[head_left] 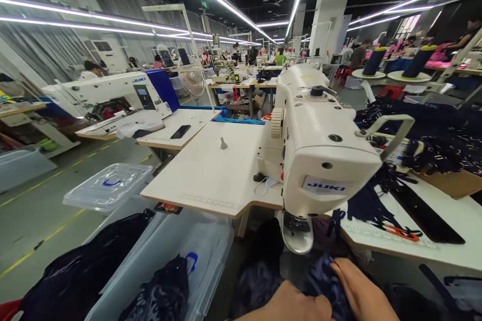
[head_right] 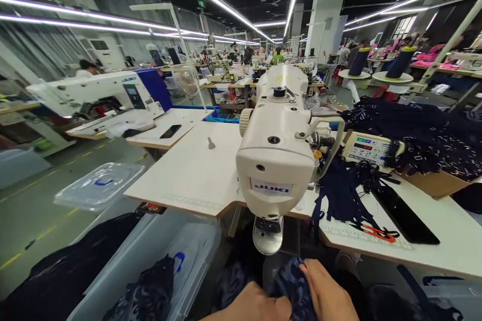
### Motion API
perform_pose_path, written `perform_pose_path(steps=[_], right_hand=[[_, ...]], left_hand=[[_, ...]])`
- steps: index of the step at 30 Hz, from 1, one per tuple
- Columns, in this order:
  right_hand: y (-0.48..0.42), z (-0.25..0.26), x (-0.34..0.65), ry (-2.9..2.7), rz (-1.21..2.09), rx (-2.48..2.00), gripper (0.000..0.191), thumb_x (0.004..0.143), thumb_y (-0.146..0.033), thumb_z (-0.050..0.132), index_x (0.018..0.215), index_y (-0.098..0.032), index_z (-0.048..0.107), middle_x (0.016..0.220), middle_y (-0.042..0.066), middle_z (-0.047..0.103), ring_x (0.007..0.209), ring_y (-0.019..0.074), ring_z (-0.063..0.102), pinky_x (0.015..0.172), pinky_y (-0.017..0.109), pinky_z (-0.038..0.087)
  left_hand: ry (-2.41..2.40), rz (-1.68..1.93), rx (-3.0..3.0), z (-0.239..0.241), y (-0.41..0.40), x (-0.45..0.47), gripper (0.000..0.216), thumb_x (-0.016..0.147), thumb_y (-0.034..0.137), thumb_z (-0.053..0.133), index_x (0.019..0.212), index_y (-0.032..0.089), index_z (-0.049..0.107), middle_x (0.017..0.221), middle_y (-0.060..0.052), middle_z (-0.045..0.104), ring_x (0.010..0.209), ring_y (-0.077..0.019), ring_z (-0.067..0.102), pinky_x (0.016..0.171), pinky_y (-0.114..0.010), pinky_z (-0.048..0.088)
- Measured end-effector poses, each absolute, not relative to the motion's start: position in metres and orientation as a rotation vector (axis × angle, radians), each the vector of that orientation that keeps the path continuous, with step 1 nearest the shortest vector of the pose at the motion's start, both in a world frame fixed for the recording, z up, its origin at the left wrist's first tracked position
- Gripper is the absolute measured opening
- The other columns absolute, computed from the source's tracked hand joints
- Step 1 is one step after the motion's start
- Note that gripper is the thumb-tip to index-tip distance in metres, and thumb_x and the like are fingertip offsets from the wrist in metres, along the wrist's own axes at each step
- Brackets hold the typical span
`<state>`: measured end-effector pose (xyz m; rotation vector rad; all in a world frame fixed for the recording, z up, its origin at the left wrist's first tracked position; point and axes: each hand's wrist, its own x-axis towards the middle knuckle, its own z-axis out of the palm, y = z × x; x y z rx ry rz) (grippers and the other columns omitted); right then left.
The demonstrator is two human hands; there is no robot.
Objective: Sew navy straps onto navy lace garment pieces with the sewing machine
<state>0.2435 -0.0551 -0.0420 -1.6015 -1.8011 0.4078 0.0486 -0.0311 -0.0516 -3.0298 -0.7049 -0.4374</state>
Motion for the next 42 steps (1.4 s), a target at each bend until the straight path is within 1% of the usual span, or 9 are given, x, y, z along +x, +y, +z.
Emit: perform_pose_path(steps=[3,4,6,12,15,18,23,29,42], right_hand=[[-0.041,-0.034,0.231,-1.968,0.161,-1.605,0.035,0.094,-0.047,0.044,0.074,-0.027,0.066,0.07,0.0,0.07,0.059,0.0159,0.068,0.048,0.02,0.051],[-0.04,-0.025,0.226,-2.06,0.132,-1.525,0.035,0.094,-0.045,0.044,0.074,-0.027,0.066,0.069,0.0,0.07,0.06,0.0159,0.068,0.05,0.02,0.05],[-0.041,-0.002,0.213,-2.286,0.193,-1.16,0.036,0.096,-0.042,0.043,0.076,-0.026,0.068,0.066,-0.001,0.07,0.059,0.014,0.066,0.054,0.019,0.05],[-0.031,0.04,0.198,-2.081,0.363,-1.165,0.026,0.094,-0.042,0.049,0.094,-0.028,0.071,0.071,-0.001,0.067,0.063,0.0127,0.063,0.06,0.022,0.048],[-0.014,0.025,0.195,-1.846,0.287,-1.44,0.024,0.09,-0.047,0.054,0.089,-0.027,0.068,0.075,0.001,0.068,0.07,0.0169,0.064,0.063,0.026,0.049],[-0.002,0.007,0.189,-1.649,0.399,-1.657,0.03,0.084,-0.055,0.057,0.08,-0.026,0.056,0.06,-0.005,0.056,0.052,0.0142,0.056,0.05,0.025,0.045],[0.004,-0.004,0.189,-1.534,0.695,-1.632,0.027,0.087,-0.05,0.053,0.079,-0.026,0.044,0.057,-0.006,0.05,0.051,0.0146,0.054,0.05,0.025,0.044],[0.006,-0.003,0.199,-1.475,0.82,-1.468,0.018,0.09,-0.042,0.048,0.091,-0.024,0.048,0.077,0.001,0.061,0.074,0.0176,0.063,0.066,0.026,0.05],[0.018,-0.006,0.203,-1.524,0.647,-1.71,0.019,0.089,-0.044,0.043,0.092,-0.025,0.045,0.075,0.003,0.066,0.075,0.0237,0.067,0.066,0.032,0.048]], left_hand=[[-0.767,-0.723,-3.064,-0.032,-0.026,0.035,0.039,0.085,0.056,0.059,0.079,0.018,0.057,0.067,-0.003,0.067,0.055,-0.0171,0.066,0.05,-0.024,0.05],[-0.841,-0.843,-3.079,-0.018,-0.024,0.028,0.047,0.083,0.061,0.058,0.097,0.016,0.059,0.094,-0.011,0.07,0.078,-0.0226,0.069,0.066,-0.03,0.054],[-0.906,-0.984,-3.289,0.014,-0.019,0.015,0.053,0.086,0.058,0.056,0.12,0.016,0.052,0.121,-0.015,0.061,0.104,-0.0237,0.062,0.086,-0.032,0.051],[-1.8,-1.024,-3.716,0.058,-0.006,-0.009,0.034,0.091,0.051,0.053,0.092,0.018,0.06,0.068,0.004,0.059,0.061,-0.0092,0.053,0.054,-0.017,0.04],[-1.959,-1.071,-3.211,0.045,0.005,-0.009,0.023,0.095,0.038,0.047,0.09,0.02,0.062,0.077,0.002,0.064,0.07,-0.0129,0.059,0.06,-0.02,0.045],[-1.629,-1.07,-2.685,0.03,0.012,-0.005,0.022,0.096,0.028,0.045,0.104,0.021,0.063,0.095,-0.005,0.066,0.086,-0.0199,0.063,0.075,-0.03,0.05],[-0.934,-0.875,-2.738,0.019,0.007,0.002,0.037,0.101,0.019,0.033,0.132,0.024,0.051,0.123,-0.002,0.063,0.119,-0.0153,0.052,0.105,-0.031,0.031],[-1.077,-0.821,-2.68,0.008,-0.003,0.013,0.034,0.099,0.024,0.039,0.131,0.027,0.052,0.123,0.001,0.064,0.121,-0.0142,0.048,0.103,-0.033,0.025],[-1.223,-0.732,-2.503,0.007,-0.006,0.03,0.034,0.098,0.027,0.042,0.13,0.022,0.053,0.122,-0.004,0.062,0.115,-0.0189,0.05,0.096,-0.034,0.031]])
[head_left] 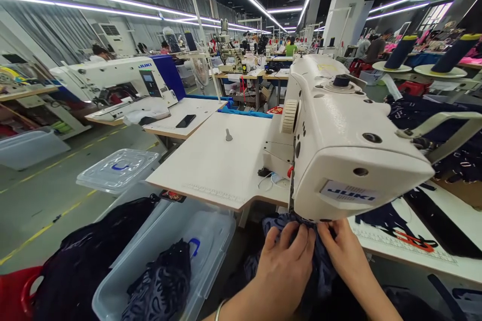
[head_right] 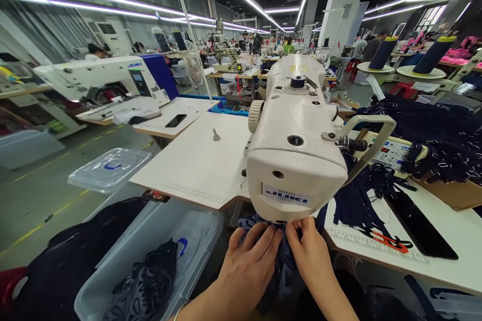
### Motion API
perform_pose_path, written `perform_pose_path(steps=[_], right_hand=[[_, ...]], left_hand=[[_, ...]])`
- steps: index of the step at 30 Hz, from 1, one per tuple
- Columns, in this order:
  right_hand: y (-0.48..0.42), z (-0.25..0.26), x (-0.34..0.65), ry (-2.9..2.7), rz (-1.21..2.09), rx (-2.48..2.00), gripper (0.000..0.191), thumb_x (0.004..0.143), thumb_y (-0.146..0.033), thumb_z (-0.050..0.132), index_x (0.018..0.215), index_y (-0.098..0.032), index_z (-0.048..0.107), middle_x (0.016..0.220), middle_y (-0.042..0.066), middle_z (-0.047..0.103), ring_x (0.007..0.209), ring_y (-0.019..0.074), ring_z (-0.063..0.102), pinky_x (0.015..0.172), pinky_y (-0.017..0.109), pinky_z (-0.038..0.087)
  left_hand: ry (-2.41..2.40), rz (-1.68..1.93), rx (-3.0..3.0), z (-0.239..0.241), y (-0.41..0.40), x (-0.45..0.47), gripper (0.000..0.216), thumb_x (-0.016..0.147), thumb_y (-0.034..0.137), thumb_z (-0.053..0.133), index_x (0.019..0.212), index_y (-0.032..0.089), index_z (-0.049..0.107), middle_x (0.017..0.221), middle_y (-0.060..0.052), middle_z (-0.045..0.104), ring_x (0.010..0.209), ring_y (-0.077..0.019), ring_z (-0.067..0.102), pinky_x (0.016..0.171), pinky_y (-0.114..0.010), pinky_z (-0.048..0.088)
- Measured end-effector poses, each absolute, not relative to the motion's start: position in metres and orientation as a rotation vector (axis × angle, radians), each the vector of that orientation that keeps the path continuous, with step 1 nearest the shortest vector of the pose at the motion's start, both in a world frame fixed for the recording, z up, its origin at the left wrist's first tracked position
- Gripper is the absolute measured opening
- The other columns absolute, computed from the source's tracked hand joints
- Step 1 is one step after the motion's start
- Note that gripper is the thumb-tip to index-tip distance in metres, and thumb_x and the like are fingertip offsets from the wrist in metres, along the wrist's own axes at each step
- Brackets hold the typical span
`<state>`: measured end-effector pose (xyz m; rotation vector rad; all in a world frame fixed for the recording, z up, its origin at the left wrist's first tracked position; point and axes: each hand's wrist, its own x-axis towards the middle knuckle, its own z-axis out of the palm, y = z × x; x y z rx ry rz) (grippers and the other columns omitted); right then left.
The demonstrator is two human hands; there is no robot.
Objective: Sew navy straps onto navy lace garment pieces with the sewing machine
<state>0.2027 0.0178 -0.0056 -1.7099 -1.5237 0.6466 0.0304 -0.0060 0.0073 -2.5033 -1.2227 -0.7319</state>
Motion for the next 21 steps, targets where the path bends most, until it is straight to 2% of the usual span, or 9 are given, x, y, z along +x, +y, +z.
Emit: perform_pose_path(steps=[5,10,13,18,21], right_hand=[[0.018,-0.007,0.204,-1.501,0.733,-1.762,0.024,0.089,-0.048,0.043,0.098,-0.026,0.044,0.081,0.004,0.068,0.069,0.0233,0.067,0.059,0.031,0.046],[0.017,-0.009,0.205,-1.47,0.742,-1.781,0.027,0.087,-0.051,0.043,0.098,-0.026,0.044,0.085,0.006,0.068,0.076,0.0254,0.067,0.061,0.032,0.045],[0.017,-0.009,0.209,-1.536,0.781,-1.7,0.029,0.09,-0.053,0.042,0.099,-0.026,0.046,0.085,0.004,0.067,0.075,0.0228,0.065,0.064,0.031,0.045],[0.013,-0.005,0.23,-1.743,0.708,-1.578,0.026,0.094,-0.046,0.044,0.087,-0.024,0.055,0.085,0.002,0.063,0.082,0.0188,0.059,0.077,0.029,0.043],[0.007,-0.001,0.251,-1.8,0.658,-1.591,0.024,0.094,-0.042,0.048,0.081,-0.023,0.057,0.081,0.0,0.06,0.08,0.0173,0.058,0.075,0.027,0.043]], left_hand=[[-1.225,-0.676,-2.465,0.008,-0.007,0.031,0.034,0.097,0.025,0.044,0.129,0.022,0.054,0.124,-0.004,0.059,0.117,-0.0189,0.048,0.095,-0.034,0.031],[-1.203,-0.704,-2.464,0.011,-0.007,0.031,0.034,0.096,0.025,0.045,0.129,0.021,0.055,0.123,-0.002,0.059,0.116,-0.0179,0.048,0.095,-0.033,0.032],[-1.203,-0.736,-2.443,0.011,-0.005,0.032,0.032,0.097,0.026,0.044,0.126,0.022,0.057,0.119,0.0,0.061,0.113,-0.0165,0.049,0.094,-0.034,0.032],[-1.158,-0.888,-2.399,0.01,0.002,0.029,0.034,0.101,0.025,0.034,0.117,0.021,0.063,0.111,-0.001,0.066,0.107,-0.018,0.052,0.091,-0.035,0.032],[-1.044,-0.899,-2.452,0.012,0.009,0.025,0.041,0.102,0.022,0.026,0.115,0.019,0.064,0.109,-0.003,0.067,0.104,-0.0199,0.054,0.09,-0.034,0.035]])
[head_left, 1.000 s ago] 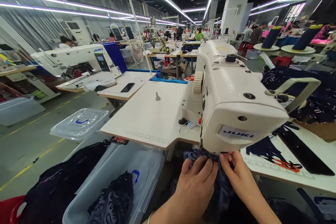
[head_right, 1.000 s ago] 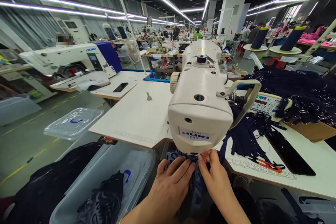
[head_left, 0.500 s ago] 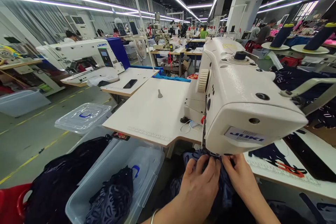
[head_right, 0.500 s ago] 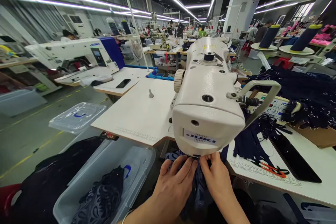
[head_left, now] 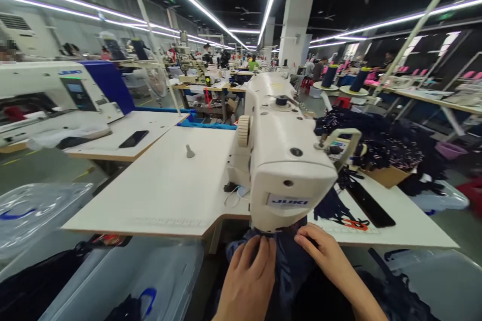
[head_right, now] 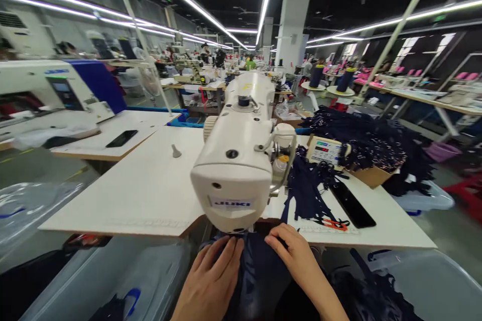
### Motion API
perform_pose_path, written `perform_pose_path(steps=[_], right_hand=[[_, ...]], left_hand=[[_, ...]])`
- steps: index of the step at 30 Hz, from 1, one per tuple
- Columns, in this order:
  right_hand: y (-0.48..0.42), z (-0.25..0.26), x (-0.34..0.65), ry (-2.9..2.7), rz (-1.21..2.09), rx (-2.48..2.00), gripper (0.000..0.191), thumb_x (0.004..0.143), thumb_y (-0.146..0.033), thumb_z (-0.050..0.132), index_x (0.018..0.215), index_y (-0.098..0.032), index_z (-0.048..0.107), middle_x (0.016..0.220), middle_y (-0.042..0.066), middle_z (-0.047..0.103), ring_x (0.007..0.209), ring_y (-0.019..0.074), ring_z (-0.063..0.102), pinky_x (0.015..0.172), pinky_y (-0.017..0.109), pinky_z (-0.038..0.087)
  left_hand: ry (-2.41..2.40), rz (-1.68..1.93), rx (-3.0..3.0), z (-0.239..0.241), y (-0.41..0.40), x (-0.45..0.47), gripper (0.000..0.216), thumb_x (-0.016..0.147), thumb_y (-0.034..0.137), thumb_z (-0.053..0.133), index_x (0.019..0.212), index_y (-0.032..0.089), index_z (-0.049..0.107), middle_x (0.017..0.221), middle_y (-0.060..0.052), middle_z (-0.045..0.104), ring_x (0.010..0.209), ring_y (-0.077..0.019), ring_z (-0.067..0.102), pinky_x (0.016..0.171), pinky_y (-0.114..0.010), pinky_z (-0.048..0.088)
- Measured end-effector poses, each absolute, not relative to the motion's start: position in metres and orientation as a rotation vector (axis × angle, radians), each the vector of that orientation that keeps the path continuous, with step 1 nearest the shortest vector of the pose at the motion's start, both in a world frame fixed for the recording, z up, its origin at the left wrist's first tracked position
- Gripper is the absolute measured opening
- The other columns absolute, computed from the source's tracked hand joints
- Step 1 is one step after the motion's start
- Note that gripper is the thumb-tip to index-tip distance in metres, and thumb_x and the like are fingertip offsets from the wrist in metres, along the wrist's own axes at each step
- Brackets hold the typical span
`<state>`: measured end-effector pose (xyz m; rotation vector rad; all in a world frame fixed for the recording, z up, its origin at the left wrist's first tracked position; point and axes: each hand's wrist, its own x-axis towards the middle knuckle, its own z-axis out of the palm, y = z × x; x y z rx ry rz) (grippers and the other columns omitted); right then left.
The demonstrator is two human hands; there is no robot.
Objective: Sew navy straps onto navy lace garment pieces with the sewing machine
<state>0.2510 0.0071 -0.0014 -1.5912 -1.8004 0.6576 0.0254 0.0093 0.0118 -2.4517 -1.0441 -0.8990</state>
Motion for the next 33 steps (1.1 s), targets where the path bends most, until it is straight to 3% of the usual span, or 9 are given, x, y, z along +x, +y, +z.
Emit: perform_pose_path(steps=[3,8,10,15,20,23,27,31,33], right_hand=[[-0.002,0.0,0.272,-1.775,0.636,-1.637,0.02,0.09,-0.042,0.056,0.082,-0.024,0.058,0.081,-0.001,0.059,0.079,0.0166,0.057,0.073,0.026,0.044],[-0.016,-0.003,0.303,-1.715,0.488,-1.661,0.019,0.088,-0.042,0.059,0.082,-0.024,0.057,0.086,0.001,0.059,0.085,0.0187,0.057,0.078,0.029,0.044],[-0.022,-0.004,0.314,-1.684,0.435,-1.67,0.018,0.088,-0.042,0.058,0.083,-0.025,0.057,0.089,0.002,0.059,0.087,0.0193,0.057,0.08,0.029,0.044],[-0.038,-0.004,0.333,-1.611,0.358,-1.764,0.021,0.088,-0.045,0.053,0.084,-0.025,0.054,0.085,0.002,0.054,0.082,0.0189,0.055,0.068,0.026,0.044],[-0.047,-0.003,0.334,-1.664,0.612,-1.864,0.037,0.09,-0.048,0.047,0.065,-0.022,0.041,0.072,-0.001,0.047,0.069,0.0154,0.05,0.061,0.023,0.04],[-0.046,-0.007,0.333,-1.647,0.744,-1.842,0.04,0.088,-0.049,0.05,0.06,-0.021,0.042,0.071,-0.001,0.052,0.069,0.016,0.051,0.065,0.024,0.04],[-0.04,-0.008,0.318,-1.49,0.969,-1.825,0.046,0.085,-0.054,0.052,0.055,-0.021,0.038,0.057,-0.003,0.042,0.057,0.0147,0.043,0.056,0.025,0.036],[-0.028,0.0,0.278,-1.257,1.187,-1.479,0.039,0.082,-0.053,0.059,0.065,-0.022,0.041,0.072,-0.001,0.05,0.075,0.0171,0.051,0.067,0.026,0.044],[-0.018,0.004,0.253,-1.139,1.32,-1.331,0.036,0.081,-0.052,0.062,0.071,-0.024,0.04,0.075,-0.003,0.047,0.069,0.0147,0.048,0.06,0.025,0.045]], left_hand=[[-0.964,-0.89,-2.446,0.016,0.015,0.023,0.04,0.102,0.025,0.028,0.114,0.017,0.064,0.106,-0.003,0.068,0.101,-0.0208,0.056,0.088,-0.033,0.036],[-0.816,-0.829,-2.414,0.017,0.016,0.021,0.067,0.091,0.067,0.033,0.112,0.012,0.066,0.104,-0.008,0.068,0.099,-0.026,0.055,0.082,-0.035,0.037],[-0.793,-0.77,-2.415,0.013,0.016,0.02,0.073,0.086,0.073,0.037,0.116,0.011,0.064,0.107,-0.009,0.068,0.101,-0.0278,0.055,0.082,-0.036,0.037],[-0.918,-0.663,-2.492,0.004,0.008,0.025,0.062,0.084,0.058,0.051,0.129,0.015,0.056,0.117,-0.008,0.065,0.108,-0.0284,0.053,0.089,-0.036,0.036],[-1.158,-0.51,-2.607,0.007,-0.006,0.034,0.074,0.074,0.041,0.059,0.142,0.021,0.04,0.125,-0.009,0.06,0.117,-0.0316,0.05,0.096,-0.041,0.036],[-1.146,-0.52,-2.628,0.006,-0.009,0.031,0.076,0.073,0.035,0.056,0.144,0.016,0.037,0.132,-0.01,0.056,0.122,-0.0311,0.047,0.098,-0.04,0.036],[-1.143,-0.639,-2.538,0.001,-0.01,0.011,0.062,0.077,0.023,0.049,0.138,0.013,0.044,0.137,-0.009,0.052,0.129,-0.026,0.041,0.104,-0.037,0.032],[-1.259,-0.8,-2.405,-0.011,-0.009,-0.02,0.062,0.076,0.007,0.042,0.138,0.014,0.044,0.136,-0.008,0.053,0.13,-0.0243,0.04,0.108,-0.039,0.027],[-1.358,-0.808,-2.326,-0.022,-0.005,-0.034,0.066,0.077,0.002,0.04,0.142,0.014,0.038,0.134,-0.01,0.054,0.129,-0.0259,0.043,0.108,-0.042,0.029]])
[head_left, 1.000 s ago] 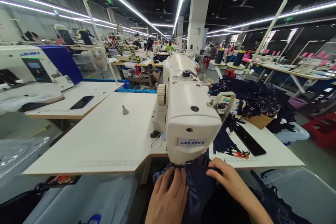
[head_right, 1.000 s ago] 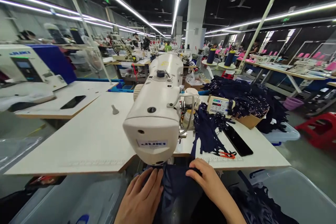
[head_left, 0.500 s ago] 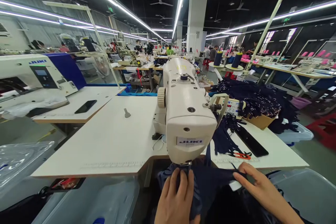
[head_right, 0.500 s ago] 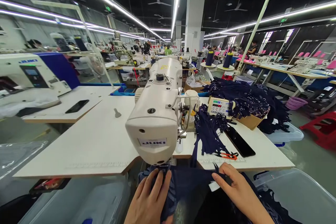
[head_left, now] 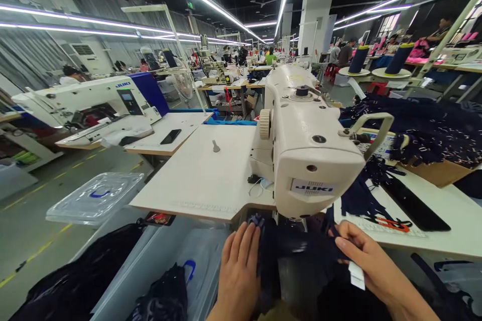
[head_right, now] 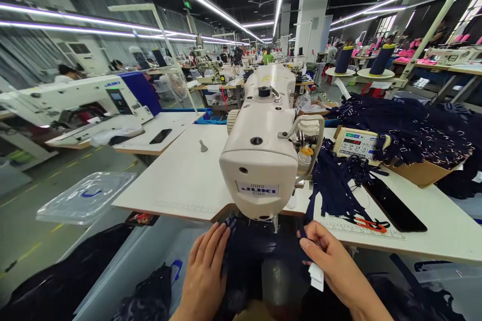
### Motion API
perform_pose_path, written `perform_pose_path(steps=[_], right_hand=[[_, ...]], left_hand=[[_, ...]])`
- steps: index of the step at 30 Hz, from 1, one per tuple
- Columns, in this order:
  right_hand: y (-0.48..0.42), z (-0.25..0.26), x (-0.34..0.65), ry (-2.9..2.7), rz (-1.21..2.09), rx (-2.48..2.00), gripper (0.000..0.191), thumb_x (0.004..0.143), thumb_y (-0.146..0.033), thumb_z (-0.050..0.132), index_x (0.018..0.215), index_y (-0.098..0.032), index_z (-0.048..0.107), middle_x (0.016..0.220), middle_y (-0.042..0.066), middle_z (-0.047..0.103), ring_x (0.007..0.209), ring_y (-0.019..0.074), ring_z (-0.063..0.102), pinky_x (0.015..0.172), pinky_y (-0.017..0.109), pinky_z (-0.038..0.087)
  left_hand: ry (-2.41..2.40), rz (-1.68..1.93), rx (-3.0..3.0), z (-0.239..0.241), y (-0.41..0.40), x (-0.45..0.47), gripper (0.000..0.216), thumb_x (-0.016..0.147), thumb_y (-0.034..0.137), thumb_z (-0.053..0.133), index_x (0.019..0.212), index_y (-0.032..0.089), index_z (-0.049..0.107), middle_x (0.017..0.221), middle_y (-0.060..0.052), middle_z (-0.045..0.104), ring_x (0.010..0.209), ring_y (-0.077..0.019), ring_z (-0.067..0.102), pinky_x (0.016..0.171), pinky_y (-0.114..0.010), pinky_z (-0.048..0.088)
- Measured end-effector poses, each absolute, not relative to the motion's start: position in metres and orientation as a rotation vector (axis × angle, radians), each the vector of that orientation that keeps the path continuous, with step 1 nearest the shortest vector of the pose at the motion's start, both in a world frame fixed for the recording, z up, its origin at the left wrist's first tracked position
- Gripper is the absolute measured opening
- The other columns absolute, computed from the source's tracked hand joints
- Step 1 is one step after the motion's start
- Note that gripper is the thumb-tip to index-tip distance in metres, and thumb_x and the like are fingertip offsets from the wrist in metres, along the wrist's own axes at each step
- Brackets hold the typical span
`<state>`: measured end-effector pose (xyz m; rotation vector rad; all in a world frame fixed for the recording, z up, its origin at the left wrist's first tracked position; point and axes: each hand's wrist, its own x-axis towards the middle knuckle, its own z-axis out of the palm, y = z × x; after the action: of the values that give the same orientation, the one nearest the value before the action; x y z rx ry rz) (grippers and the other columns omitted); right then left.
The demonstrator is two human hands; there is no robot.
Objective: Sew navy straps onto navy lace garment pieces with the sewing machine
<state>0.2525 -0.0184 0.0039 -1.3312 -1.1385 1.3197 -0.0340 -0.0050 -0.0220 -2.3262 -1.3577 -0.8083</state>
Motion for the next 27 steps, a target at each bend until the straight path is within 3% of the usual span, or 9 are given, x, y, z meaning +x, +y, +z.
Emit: perform_pose_path(steps=[3,6,9,12,17,21,24,27], right_hand=[[-0.003,0.006,0.219,-1.156,1.347,-1.261,0.031,0.08,-0.049,0.063,0.089,-0.026,0.045,0.079,-0.004,0.046,0.064,0.0125,0.045,0.056,0.024,0.044],[0.009,0.006,0.2,-1.302,1.093,-1.374,0.028,0.082,-0.045,0.062,0.095,-0.024,0.047,0.081,-0.002,0.047,0.07,0.0136,0.049,0.064,0.026,0.046],[0.016,0.007,0.199,-1.476,0.917,-1.48,0.023,0.086,-0.043,0.057,0.091,-0.024,0.047,0.08,-0.002,0.048,0.072,0.0147,0.052,0.068,0.027,0.046],[0.015,0.009,0.209,-1.639,0.848,-1.512,0.021,0.089,-0.045,0.052,0.089,-0.025,0.045,0.073,-0.004,0.047,0.066,0.0138,0.05,0.062,0.026,0.044],[0.003,0.009,0.225,-1.708,0.923,-1.419,0.028,0.094,-0.043,0.045,0.116,-0.025,0.047,0.08,-0.001,0.056,0.076,0.0163,0.057,0.067,0.026,0.048],[0.001,0.007,0.224,-1.722,0.874,-1.452,0.031,0.093,-0.043,0.048,0.119,-0.026,0.05,0.096,0.003,0.061,0.094,0.0193,0.059,0.08,0.029,0.049],[0.005,0.007,0.22,-1.755,0.801,-1.452,0.028,0.093,-0.042,0.048,0.114,-0.025,0.054,0.099,0.005,0.06,0.096,0.0201,0.058,0.087,0.032,0.049],[0.012,0.009,0.218,-1.787,0.738,-1.412,0.03,0.093,-0.041,0.047,0.116,-0.026,0.058,0.114,0.008,0.056,0.11,0.0233,0.054,0.095,0.037,0.047]], left_hand=[[-1.507,-0.731,-2.163,-0.037,0.004,-0.046,0.068,0.082,-0.002,0.036,0.147,0.014,0.027,0.132,-0.013,0.055,0.124,-0.028,0.048,0.102,-0.046,0.036],[-1.563,-0.65,-2.125,-0.041,0.011,-0.042,0.067,0.084,-0.004,0.032,0.148,0.01,0.023,0.136,-0.016,0.051,0.125,-0.0269,0.047,0.098,-0.043,0.041],[-1.18,-0.651,-2.327,-0.028,0.012,-0.025,0.054,0.091,0.002,0.034,0.144,0.012,0.034,0.141,-0.013,0.047,0.133,-0.022,0.039,0.105,-0.037,0.035],[-0.786,-0.64,-2.486,-0.009,0.012,-0.009,0.039,0.098,0.017,0.036,0.135,0.018,0.049,0.141,-0.005,0.049,0.133,-0.0173,0.038,0.109,-0.032,0.029],[-0.826,-0.678,-2.614,0.008,0.011,-0.002,0.03,0.1,0.02,0.036,0.116,0.021,0.061,0.135,0.0,0.055,0.132,-0.0157,0.04,0.106,-0.032,0.032],[-0.928,-0.694,-2.648,0.005,0.007,0.0,0.03,0.099,0.017,0.034,0.108,0.02,0.063,0.138,-0.001,0.052,0.134,-0.0143,0.036,0.105,-0.033,0.03],[-0.962,-0.724,-2.58,-0.001,0.004,0.003,0.031,0.099,0.018,0.035,0.116,0.021,0.061,0.138,-0.001,0.052,0.135,-0.014,0.035,0.11,-0.035,0.022],[-0.979,-0.703,-2.499,-0.005,0.004,0.004,0.037,0.098,0.021,0.039,0.133,0.025,0.051,0.139,-0.001,0.052,0.134,-0.0153,0.035,0.112,-0.036,0.016]])
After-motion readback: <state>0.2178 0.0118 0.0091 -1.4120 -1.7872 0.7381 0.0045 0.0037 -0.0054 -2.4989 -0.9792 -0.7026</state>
